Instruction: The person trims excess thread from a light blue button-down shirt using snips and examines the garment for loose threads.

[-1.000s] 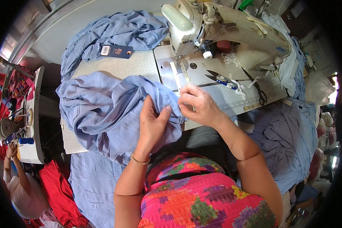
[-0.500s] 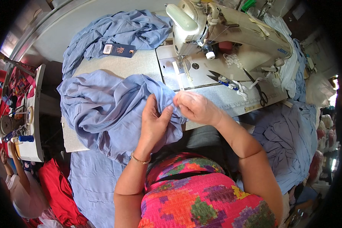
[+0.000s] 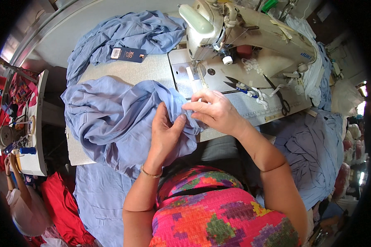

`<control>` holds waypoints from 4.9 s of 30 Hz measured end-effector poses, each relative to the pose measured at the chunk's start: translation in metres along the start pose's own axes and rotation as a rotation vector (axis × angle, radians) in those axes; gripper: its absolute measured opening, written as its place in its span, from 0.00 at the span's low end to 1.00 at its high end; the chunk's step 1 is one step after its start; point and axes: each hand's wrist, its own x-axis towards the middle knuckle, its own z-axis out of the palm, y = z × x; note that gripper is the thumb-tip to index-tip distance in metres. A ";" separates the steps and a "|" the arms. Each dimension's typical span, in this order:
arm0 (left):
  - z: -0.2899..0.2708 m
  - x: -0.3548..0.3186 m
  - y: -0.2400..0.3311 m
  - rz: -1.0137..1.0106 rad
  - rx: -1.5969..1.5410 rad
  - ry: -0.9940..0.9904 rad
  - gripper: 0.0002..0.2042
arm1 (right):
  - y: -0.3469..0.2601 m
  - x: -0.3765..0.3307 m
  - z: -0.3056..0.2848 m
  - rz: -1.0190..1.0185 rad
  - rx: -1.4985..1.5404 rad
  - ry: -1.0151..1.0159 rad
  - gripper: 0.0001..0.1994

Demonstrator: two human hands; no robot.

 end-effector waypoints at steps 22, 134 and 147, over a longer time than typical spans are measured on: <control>0.002 0.001 0.001 0.020 0.048 0.003 0.13 | -0.006 -0.004 0.003 0.045 0.017 -0.032 0.05; 0.015 -0.001 0.005 0.467 0.701 0.051 0.09 | -0.007 -0.025 0.023 0.871 1.230 0.301 0.15; 0.014 0.000 -0.004 0.575 0.860 0.115 0.07 | -0.021 -0.028 0.024 0.755 0.857 0.227 0.15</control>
